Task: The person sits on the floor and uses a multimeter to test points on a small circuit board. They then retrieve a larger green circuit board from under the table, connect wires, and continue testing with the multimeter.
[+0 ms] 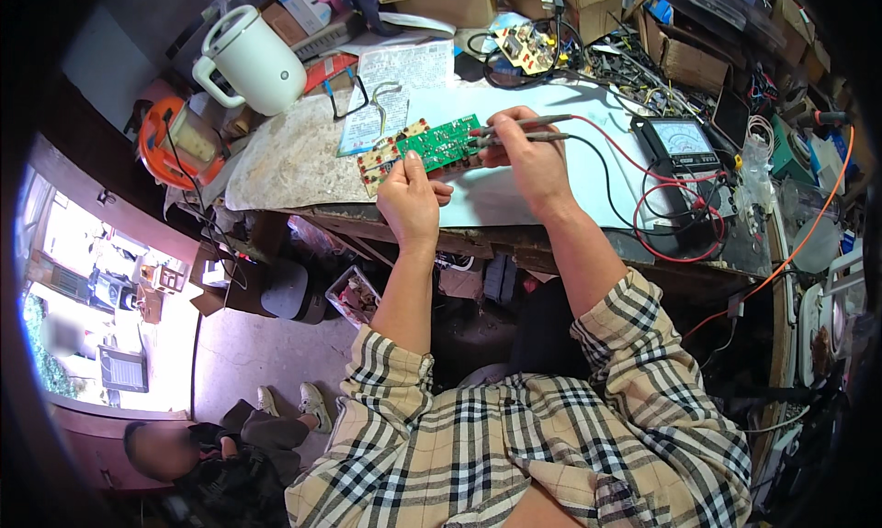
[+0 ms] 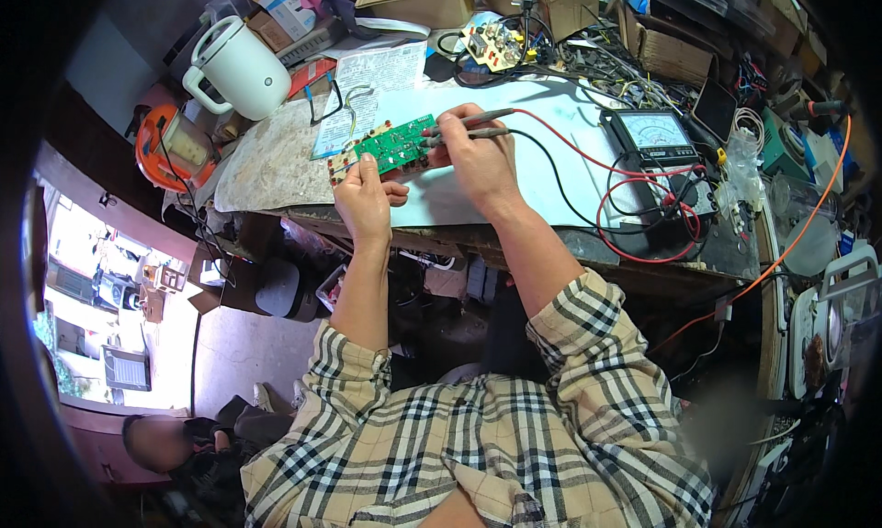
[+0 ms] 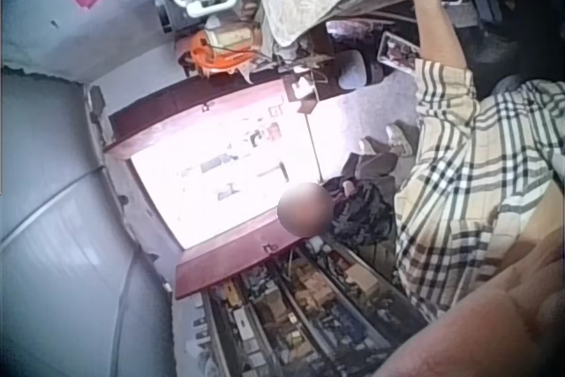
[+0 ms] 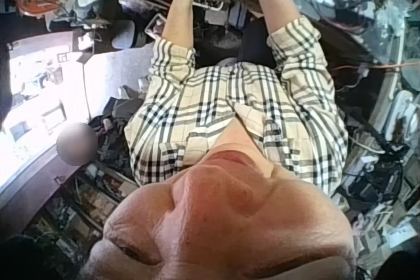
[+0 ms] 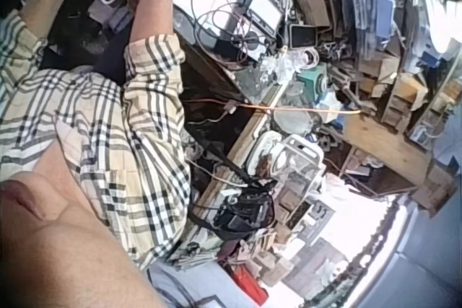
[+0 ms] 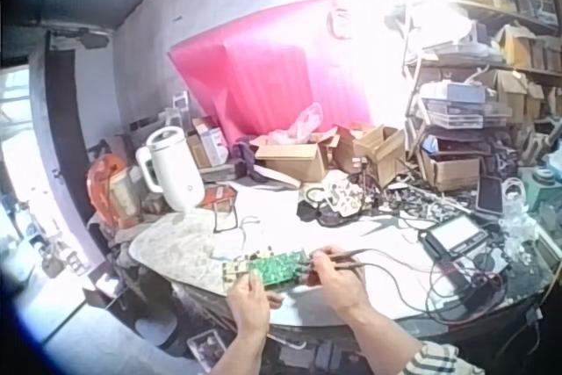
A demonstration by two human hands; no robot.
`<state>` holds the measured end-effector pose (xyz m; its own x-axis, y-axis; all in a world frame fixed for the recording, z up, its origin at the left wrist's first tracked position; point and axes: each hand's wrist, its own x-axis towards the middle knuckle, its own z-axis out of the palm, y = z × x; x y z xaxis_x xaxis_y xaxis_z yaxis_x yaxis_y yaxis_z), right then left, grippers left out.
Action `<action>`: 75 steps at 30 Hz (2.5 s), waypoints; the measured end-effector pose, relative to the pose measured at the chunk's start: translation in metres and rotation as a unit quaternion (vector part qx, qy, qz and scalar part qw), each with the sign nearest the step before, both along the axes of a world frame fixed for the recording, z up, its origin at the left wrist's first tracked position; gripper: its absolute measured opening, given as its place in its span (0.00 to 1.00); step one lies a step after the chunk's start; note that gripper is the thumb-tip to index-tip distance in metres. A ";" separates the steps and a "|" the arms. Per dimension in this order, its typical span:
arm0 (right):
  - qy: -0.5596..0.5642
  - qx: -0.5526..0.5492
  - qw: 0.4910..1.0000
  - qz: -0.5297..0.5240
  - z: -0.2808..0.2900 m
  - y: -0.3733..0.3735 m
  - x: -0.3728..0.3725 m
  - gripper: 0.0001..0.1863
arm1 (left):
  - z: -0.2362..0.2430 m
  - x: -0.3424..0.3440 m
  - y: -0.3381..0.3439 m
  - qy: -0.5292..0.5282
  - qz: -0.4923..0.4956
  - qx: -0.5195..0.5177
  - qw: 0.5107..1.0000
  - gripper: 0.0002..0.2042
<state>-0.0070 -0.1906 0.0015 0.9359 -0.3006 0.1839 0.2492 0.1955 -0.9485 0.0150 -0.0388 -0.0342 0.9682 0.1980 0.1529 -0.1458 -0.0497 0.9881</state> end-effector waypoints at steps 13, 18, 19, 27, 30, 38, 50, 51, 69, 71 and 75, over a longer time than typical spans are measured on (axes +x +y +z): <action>0.013 -0.021 0.997 -0.076 0.002 -0.009 0.001 0.12 | -0.002 0.000 0.000 -0.015 -0.001 -0.002 1.000 0.20; -0.011 -0.018 0.997 -0.071 0.002 -0.008 0.002 0.12 | -0.002 0.000 -0.001 -0.016 0.003 0.006 1.000 0.20; -0.011 -0.011 0.998 -0.067 0.001 -0.008 0.002 0.12 | -0.002 -0.001 0.000 -0.014 0.004 0.009 1.000 0.21; -0.001 -0.015 0.998 -0.055 -0.001 -0.008 0.003 0.11 | -0.001 -0.003 -0.001 -0.017 0.006 0.011 1.000 0.20; -0.013 -0.002 0.998 -0.065 -0.005 -0.008 0.006 0.13 | -0.003 -0.004 -0.001 -0.034 0.003 0.010 0.999 0.20; -0.014 0.051 0.997 -0.050 -0.003 -0.007 0.007 0.11 | -0.008 -0.004 0.003 -0.065 -0.010 0.027 0.997 0.19; -0.032 0.054 0.996 -0.065 -0.004 -0.004 0.008 0.10 | -0.008 -0.011 0.003 -0.094 -0.047 0.034 0.994 0.19; -0.035 0.055 0.996 -0.062 -0.004 -0.004 0.008 0.10 | -0.009 -0.010 0.003 -0.093 -0.047 0.034 0.994 0.19; -0.018 -0.003 0.999 0.036 -0.001 -0.002 0.001 0.11 | -0.005 -0.012 0.003 -0.053 -0.058 -0.047 0.996 0.22; -0.029 -0.011 0.998 0.050 -0.002 -0.002 0.002 0.11 | -0.005 -0.012 0.003 -0.054 -0.058 -0.048 0.996 0.22; -0.041 -0.029 0.996 0.068 -0.002 0.000 0.000 0.10 | -0.007 -0.011 0.004 -0.054 -0.061 -0.044 0.996 0.21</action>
